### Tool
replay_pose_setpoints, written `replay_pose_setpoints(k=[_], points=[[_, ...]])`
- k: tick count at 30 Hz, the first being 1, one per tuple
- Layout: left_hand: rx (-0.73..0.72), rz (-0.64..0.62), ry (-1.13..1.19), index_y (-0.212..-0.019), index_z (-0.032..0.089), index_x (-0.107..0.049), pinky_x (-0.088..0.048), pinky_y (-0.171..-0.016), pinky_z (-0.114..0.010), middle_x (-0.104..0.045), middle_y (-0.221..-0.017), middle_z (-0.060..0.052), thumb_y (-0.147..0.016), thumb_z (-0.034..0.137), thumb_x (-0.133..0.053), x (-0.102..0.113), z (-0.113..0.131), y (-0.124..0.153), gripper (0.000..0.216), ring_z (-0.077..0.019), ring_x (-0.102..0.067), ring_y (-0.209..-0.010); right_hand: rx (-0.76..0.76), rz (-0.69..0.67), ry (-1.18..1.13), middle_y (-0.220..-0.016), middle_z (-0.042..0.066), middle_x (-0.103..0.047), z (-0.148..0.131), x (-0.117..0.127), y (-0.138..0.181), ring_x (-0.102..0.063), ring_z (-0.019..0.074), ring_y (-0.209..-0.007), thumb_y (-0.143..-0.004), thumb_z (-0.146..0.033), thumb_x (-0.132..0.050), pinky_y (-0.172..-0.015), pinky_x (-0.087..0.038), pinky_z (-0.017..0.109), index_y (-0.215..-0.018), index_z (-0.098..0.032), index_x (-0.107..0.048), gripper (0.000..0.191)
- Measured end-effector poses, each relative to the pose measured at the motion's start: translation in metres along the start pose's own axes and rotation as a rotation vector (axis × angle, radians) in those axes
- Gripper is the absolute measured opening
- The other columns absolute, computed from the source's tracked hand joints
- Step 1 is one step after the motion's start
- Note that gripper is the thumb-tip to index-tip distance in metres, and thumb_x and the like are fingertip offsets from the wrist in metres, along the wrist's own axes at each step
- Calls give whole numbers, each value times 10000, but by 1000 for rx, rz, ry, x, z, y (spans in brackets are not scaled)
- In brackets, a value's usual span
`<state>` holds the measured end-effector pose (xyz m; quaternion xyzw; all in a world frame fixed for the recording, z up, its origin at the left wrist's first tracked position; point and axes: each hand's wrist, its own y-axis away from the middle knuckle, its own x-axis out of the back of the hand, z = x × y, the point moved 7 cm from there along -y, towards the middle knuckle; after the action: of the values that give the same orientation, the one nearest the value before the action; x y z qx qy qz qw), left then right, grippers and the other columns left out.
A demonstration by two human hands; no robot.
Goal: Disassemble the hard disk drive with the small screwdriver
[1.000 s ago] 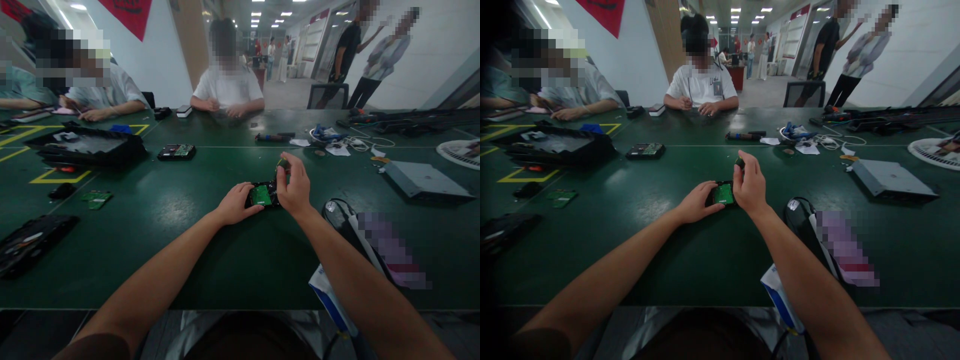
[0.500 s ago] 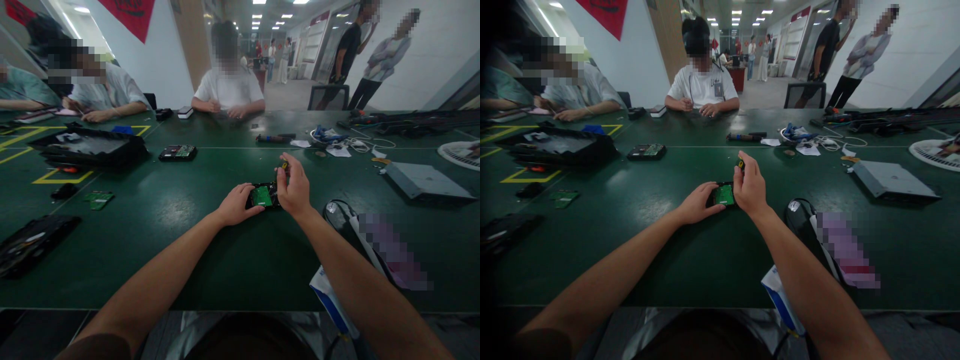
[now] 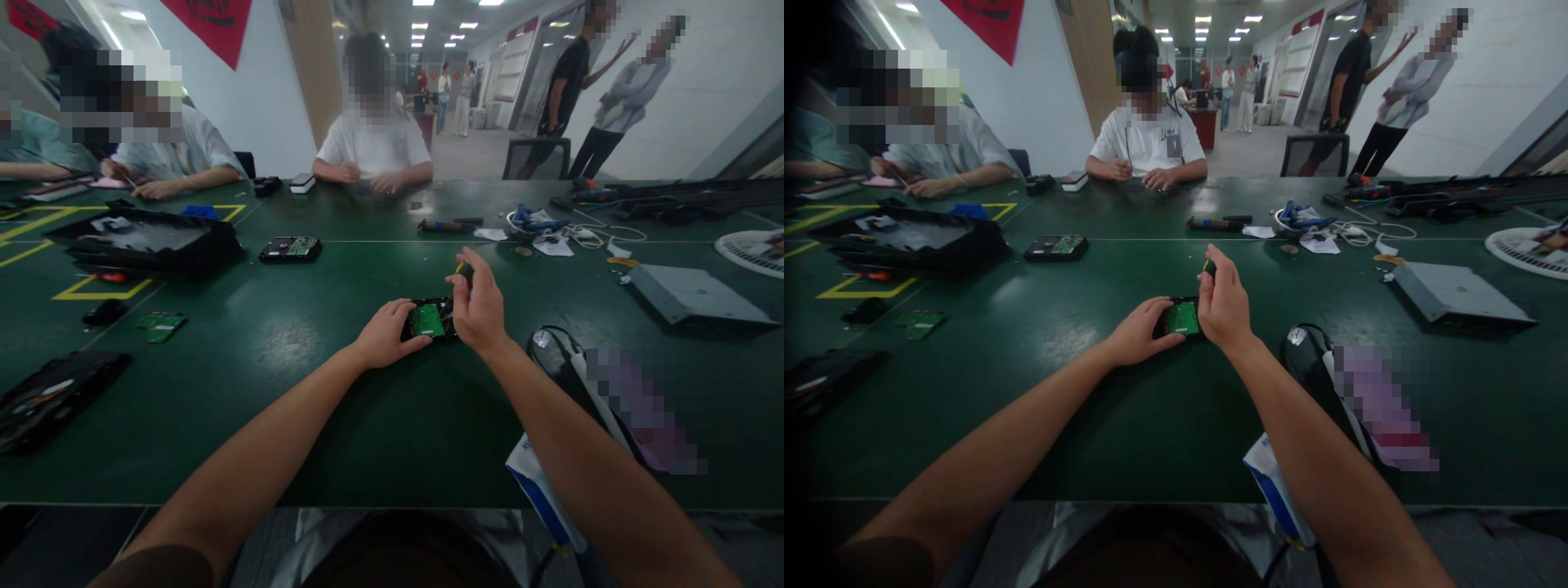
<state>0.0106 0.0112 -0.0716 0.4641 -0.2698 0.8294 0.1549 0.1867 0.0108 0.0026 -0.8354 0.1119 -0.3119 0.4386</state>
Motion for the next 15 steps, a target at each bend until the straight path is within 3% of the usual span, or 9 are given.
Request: replay_pose_setpoints(k=[6,11,15], points=[[6,-6,10,-1436,167,-492,-396,-1198,-523,-526,-1505,-190,-882,670,-643,-2,-2,0,764,-346,-486,-1426,18,78,90,-1212,108,-570,-9,11,-3,-617,273,-1094,-972,-364,-616,-895,-608,473,-1293,-296,-589,329],[4,-1,5,-1431,168,-499,-403,-1196,-517,-535,-1496,-186,-882,677,-639,-1,-1,0,761,-344,-496,-1416,71,34,78,-1331,119,-604,-10,5,-4,-586,292,-1256,-1036,-278,-442,-1062,-535,556,-1466,-299,-462,431],[16,-13,6,-1439,172,-493,-408,-1193,-521,-527,-1506,-183,-882,678,-637,0,-1,0,766,-348,-490,-1420,46,40,62,-1379,142,-574,-5,4,-2,-581,299,-1266,-1031,-298,-461,-1025,-566,546,-1489,-276,-427,459]])
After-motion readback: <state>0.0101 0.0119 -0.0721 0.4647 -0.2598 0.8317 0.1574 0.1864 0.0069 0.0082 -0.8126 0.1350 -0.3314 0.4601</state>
